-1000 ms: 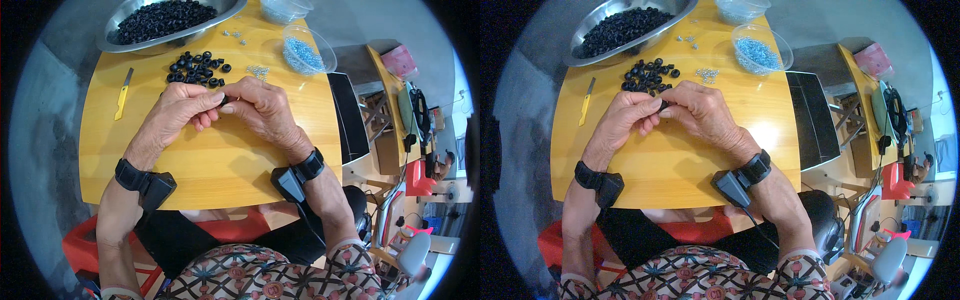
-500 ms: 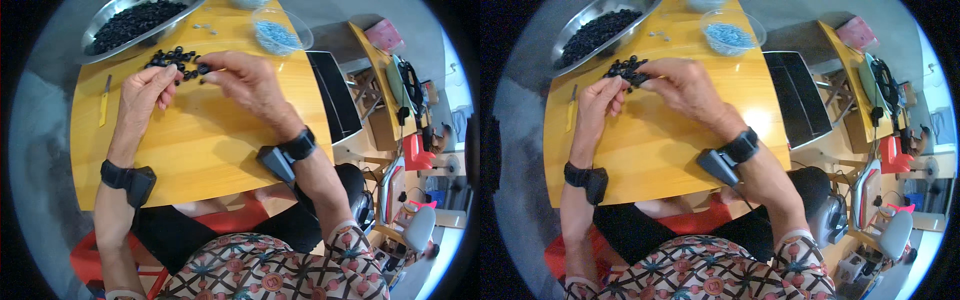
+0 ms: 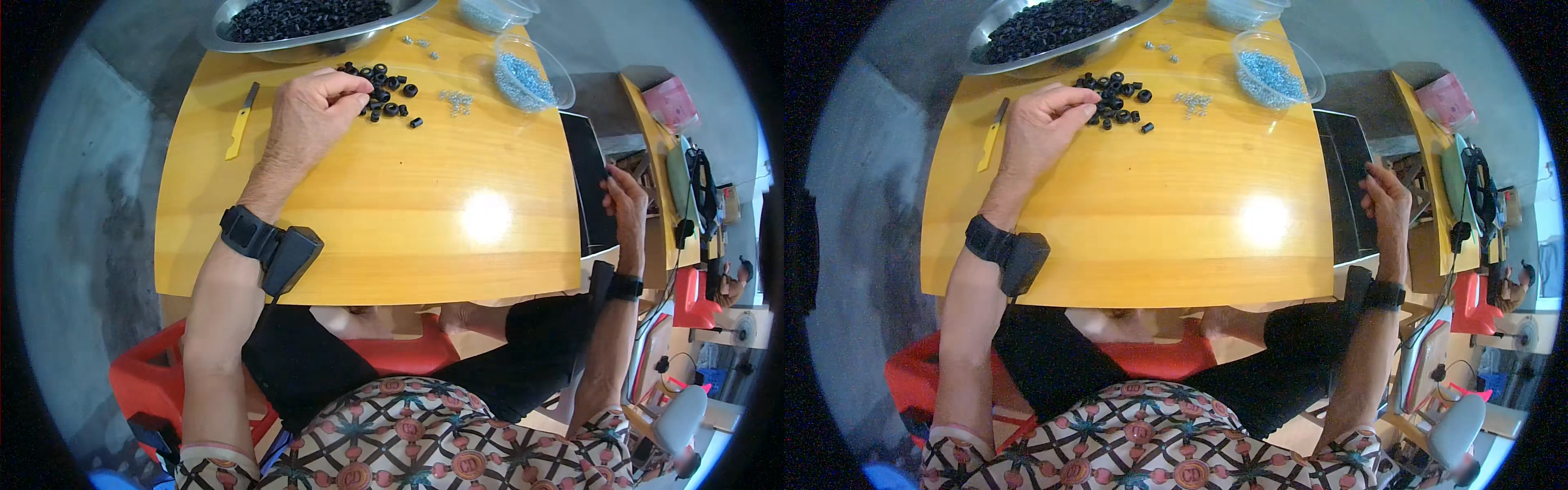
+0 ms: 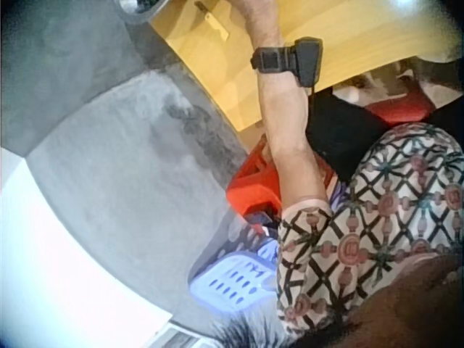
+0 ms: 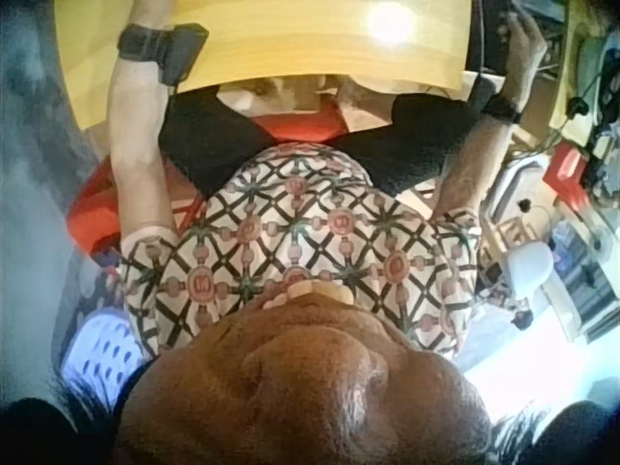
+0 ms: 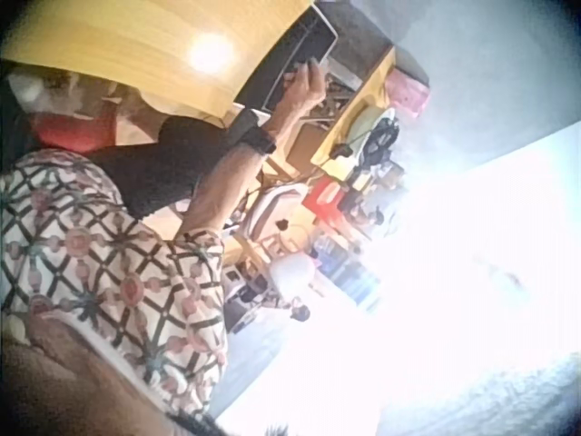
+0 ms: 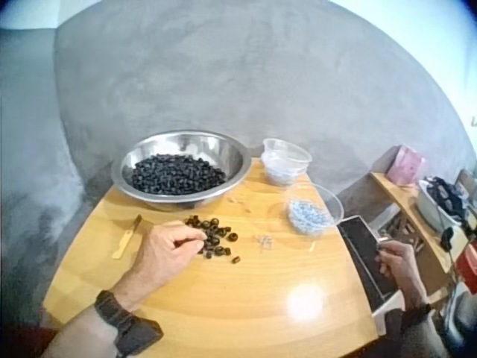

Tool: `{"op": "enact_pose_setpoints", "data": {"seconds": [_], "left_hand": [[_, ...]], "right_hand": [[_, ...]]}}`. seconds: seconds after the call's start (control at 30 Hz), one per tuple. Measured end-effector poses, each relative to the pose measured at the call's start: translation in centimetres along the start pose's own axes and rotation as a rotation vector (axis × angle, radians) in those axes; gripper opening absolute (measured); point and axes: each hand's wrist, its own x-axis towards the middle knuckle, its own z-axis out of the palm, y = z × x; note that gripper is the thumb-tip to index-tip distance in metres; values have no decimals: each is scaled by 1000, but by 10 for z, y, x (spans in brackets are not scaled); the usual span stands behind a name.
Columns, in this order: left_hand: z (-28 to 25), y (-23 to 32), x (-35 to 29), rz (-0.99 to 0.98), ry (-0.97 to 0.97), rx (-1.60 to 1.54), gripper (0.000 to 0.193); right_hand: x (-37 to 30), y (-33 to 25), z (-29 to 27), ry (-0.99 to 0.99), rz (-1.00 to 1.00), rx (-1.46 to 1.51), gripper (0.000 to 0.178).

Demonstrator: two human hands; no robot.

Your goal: The recorder is manually assembling small black plastic rings by inserting tiny metal pins or clips into them on a wooden table.

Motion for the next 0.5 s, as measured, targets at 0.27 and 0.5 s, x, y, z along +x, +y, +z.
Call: {"op": "enact_pose_setpoints", "data": {"seconds": [0.27, 0.5], "left_hand": [[6, 4, -5, 104, -124, 218, 23], [7, 0, -11, 152, -126, 363, 23]], "right_hand": [[-1, 22, -9, 77, 130, 72, 32], [-55, -136, 84, -388, -197, 179, 22]]}}
